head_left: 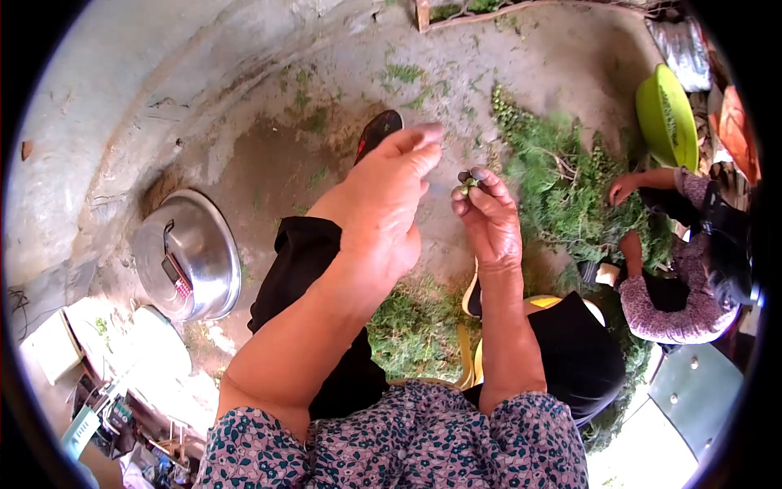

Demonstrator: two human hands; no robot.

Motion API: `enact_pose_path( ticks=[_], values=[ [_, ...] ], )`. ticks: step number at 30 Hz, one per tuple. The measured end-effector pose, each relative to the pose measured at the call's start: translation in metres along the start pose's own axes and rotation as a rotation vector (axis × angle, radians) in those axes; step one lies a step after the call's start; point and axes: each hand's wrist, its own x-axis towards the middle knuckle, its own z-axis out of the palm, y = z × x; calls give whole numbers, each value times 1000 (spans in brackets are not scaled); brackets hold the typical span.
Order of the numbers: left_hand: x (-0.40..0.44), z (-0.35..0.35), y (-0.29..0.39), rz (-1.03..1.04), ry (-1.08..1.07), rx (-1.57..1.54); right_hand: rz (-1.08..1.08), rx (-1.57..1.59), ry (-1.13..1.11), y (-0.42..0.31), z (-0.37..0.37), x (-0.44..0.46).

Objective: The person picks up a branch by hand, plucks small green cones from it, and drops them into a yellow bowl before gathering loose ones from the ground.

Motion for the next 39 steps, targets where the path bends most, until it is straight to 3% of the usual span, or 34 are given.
enact_pose_path(
  ticks=[5, 7, 9, 12, 15, 21, 24, 27, 32, 35, 37, 39],
  values=[
    [11, 2, -15, 1, -135, 57, 5, 89, -118, -26, 34, -27],
    [14, 3, -15, -109, -365, 110, 21, 90, -99, -30, 37, -36],
    [12, 4, -16, -62, -438, 115, 32, 85, -82, -34, 35, -42],
    [8, 7, -15, 143, -531, 391, 3, 105, -30, -40, 36, -55],
    [11, 0, -20, 153, -669, 528, 20, 69, 8, -42, 39, -68],
    [14, 6, -27, 214, -737, 697, -8, 81, 70, -48, 35, -95],
    [31, 2, -37, 561, -734, 1035, -116, -61, 96, -68, 31, -121],
    [35, 7, -40, 523, -766, 1141, -320, -255, 182, -103, 25, -160],
    [44, 16, -53, 603, -840, 1283, -614, -311, 348, -145, -36, -219],
    [46, 25, -54, 614, -864, 1323, -582, -359, 616, -144, -104, -244],
    [40, 34, -49, 483, -852, 1444, -541, -380, 781, -130, -148, -260],
    [32, 44, -48, 512, -856, 1486, -501, -413, 846, -114, -188, -281]
  ],
)
